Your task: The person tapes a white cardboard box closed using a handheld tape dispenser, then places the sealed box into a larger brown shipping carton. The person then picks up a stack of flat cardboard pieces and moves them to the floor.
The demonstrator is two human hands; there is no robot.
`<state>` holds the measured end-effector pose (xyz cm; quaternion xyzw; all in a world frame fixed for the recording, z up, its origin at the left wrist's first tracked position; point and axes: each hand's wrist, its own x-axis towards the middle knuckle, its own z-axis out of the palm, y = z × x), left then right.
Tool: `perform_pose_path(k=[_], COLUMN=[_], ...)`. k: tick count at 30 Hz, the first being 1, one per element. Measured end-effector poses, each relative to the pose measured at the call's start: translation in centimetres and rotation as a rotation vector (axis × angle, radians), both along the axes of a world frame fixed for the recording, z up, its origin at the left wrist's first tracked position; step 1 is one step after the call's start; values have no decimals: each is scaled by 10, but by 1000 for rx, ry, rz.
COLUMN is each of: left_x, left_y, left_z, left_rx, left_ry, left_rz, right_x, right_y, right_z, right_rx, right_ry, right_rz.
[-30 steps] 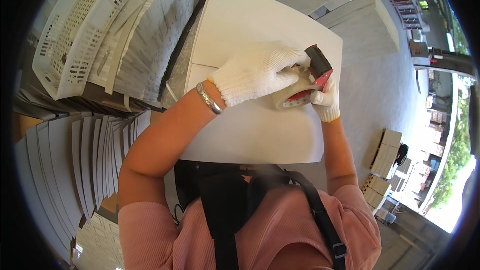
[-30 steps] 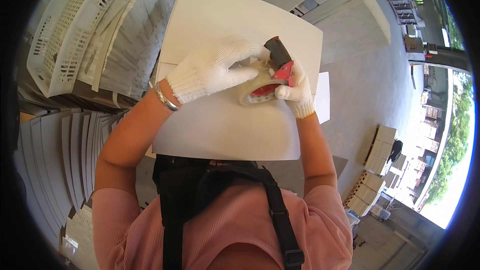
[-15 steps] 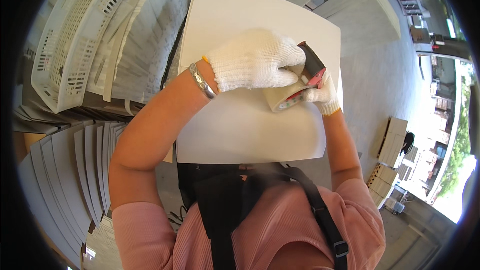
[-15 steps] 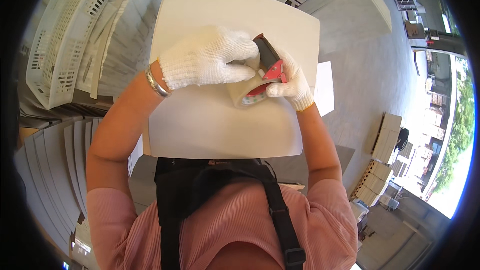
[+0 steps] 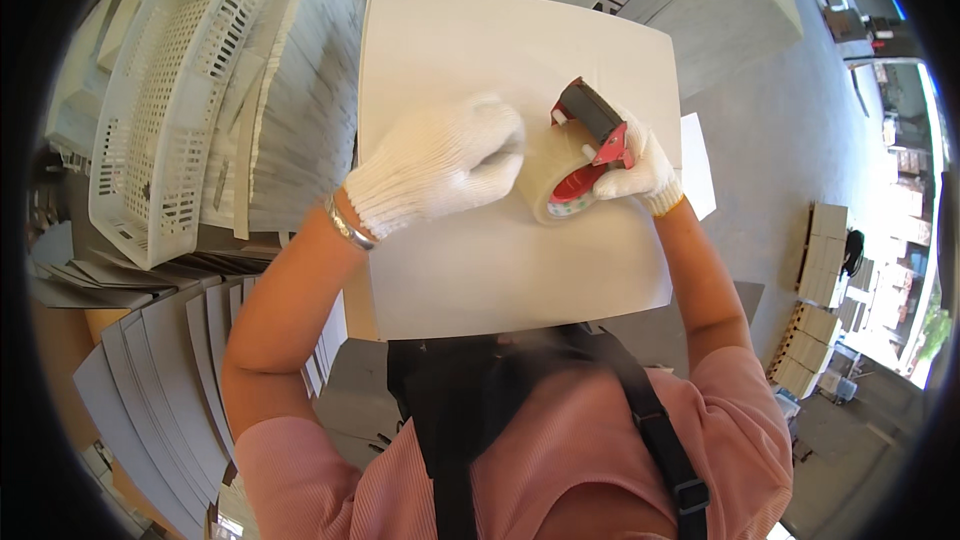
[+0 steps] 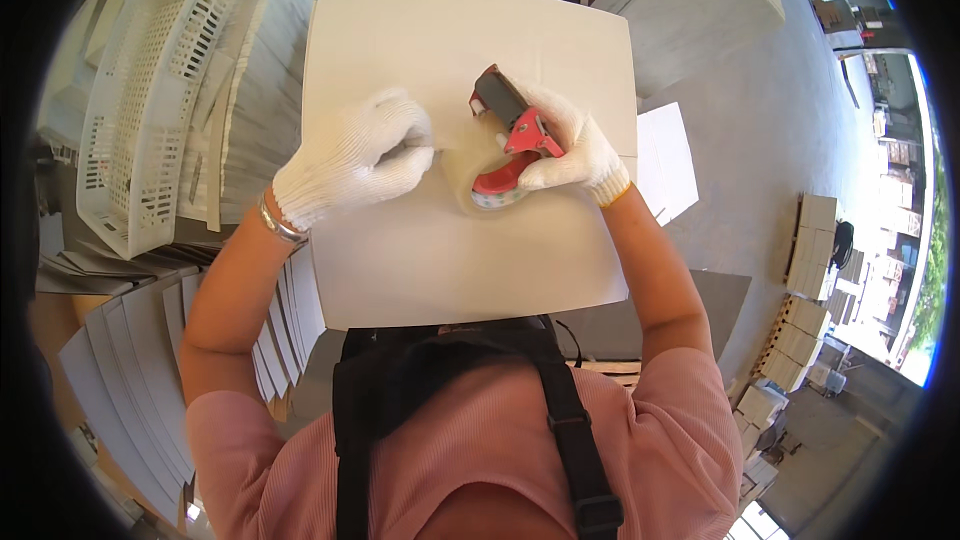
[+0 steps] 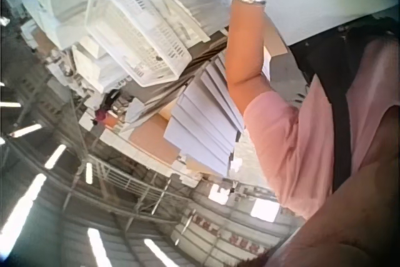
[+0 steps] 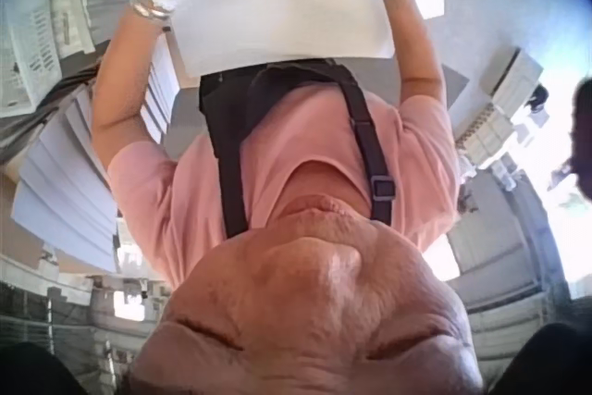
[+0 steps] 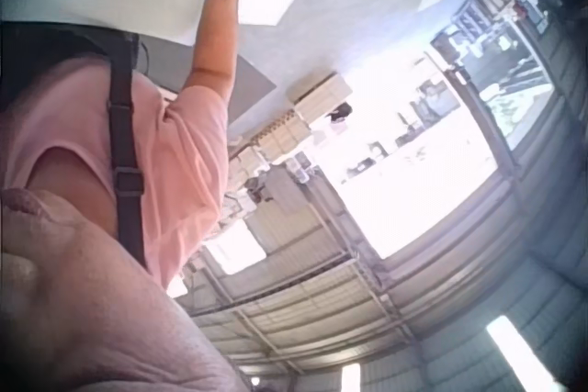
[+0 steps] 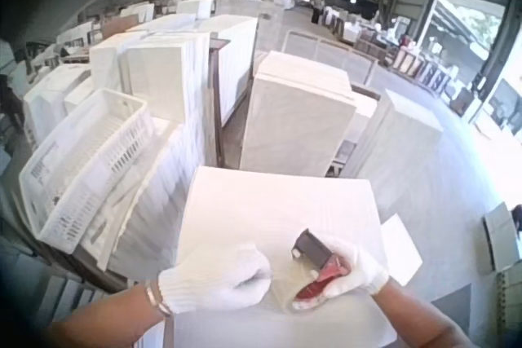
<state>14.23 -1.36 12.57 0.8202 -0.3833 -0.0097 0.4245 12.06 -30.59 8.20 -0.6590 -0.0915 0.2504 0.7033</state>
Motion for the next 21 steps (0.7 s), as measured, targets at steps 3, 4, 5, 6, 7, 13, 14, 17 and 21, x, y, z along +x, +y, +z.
perform_pose_path(k=[3,4,5,6,7,13,14,17,21], left_x=[-13,-18,-22,-25,-29,-25,-23,-29,-34], left_y=[8,9,10,11,14,28,31,30,19], left_z=[-6,-6,-7,-9,-13,-5,-6,-8,-17], left_rx=[-78,-108,-140,-140,-140,-474,-526,-323,-205], left_ry=[193,255,317,432,547,1179,1196,1360,1402], left_rz=[86,121,156,193,230,332,341,406,370], right_x=[-4,-3,-3,-3,-3,-6,-7,-5,-7], right_y=[5,6,7,8,7,8,7,5,3], right_z=[-2,1,2,1,1,0,-4,-3,-10], right_rx=[-36,-36,-37,-48,-60,17,64,-10,9], right_ry=[-48,-55,-62,-80,-97,-60,-63,-77,-86], right_rz=[-27,-24,-23,-16,-9,-18,-22,-4,-16])
